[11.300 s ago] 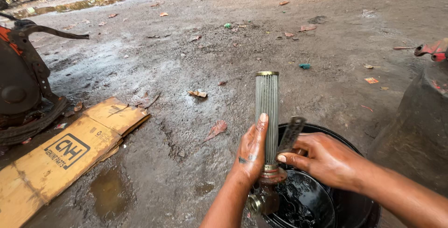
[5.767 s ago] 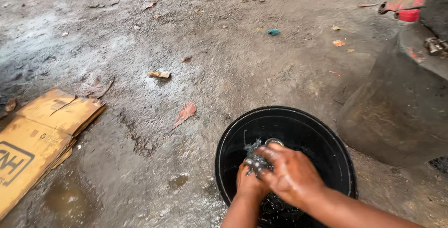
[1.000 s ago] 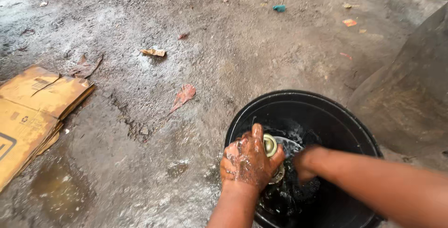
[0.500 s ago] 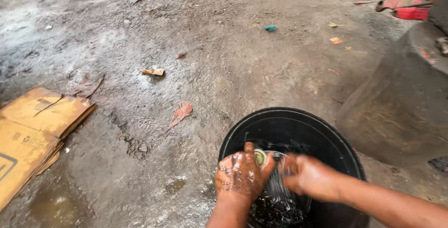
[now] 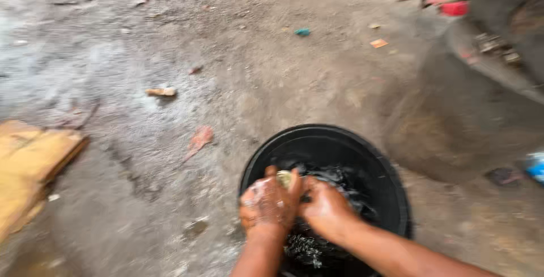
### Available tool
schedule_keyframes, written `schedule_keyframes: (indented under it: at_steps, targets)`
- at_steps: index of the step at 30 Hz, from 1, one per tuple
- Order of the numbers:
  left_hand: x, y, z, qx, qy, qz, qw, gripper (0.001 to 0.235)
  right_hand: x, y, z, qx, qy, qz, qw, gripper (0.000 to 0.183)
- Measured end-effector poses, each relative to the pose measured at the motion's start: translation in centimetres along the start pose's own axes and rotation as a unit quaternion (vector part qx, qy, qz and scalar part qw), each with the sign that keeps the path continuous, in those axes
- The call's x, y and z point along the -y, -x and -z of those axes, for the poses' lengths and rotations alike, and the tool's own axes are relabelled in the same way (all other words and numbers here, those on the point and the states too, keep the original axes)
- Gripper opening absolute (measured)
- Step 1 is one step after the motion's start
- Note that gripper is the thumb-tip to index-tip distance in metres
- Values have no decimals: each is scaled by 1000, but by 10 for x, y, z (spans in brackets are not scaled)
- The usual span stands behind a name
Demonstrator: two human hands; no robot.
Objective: The person scrubs a cylindrical metal part with a brush and a cloth in a black bucket filled with dark liquid. The person repeatedly dips the part into the liquid and scrubs it with both hands.
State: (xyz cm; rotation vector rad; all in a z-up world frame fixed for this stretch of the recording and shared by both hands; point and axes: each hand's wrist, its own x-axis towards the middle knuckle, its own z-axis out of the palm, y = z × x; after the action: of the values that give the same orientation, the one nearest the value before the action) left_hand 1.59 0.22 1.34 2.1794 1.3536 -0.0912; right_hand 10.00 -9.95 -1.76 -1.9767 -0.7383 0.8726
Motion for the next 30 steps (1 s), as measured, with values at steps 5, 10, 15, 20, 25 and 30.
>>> schedule_keyframes:
  at_steps: [5,10,15,20,25,30]
  targets:
    - [-2,1,-9,-75,25,-37,996,66,-38,-25,-10,36,224,-113,967,32]
    - [-1,5,-3,-56,-40,-60,996,68,-53,-52,-12,64,347,-189,916,40]
    - [-3,6,-11,-33,-5,-34,999,71,-80,-74,-8,174,446,-161,863,37]
    - [1,10,-4,-23,-31,-44,998,65,-97,-106,20,233,587,-107,768,36]
    - [1,10,5,10,-22,-46,999,70,-120,-127,21,208,623,-76,750,66]
    - [-2,17,13,14,-43,-45,998,66,-175,-112,-19,452,659,-79,596,47]
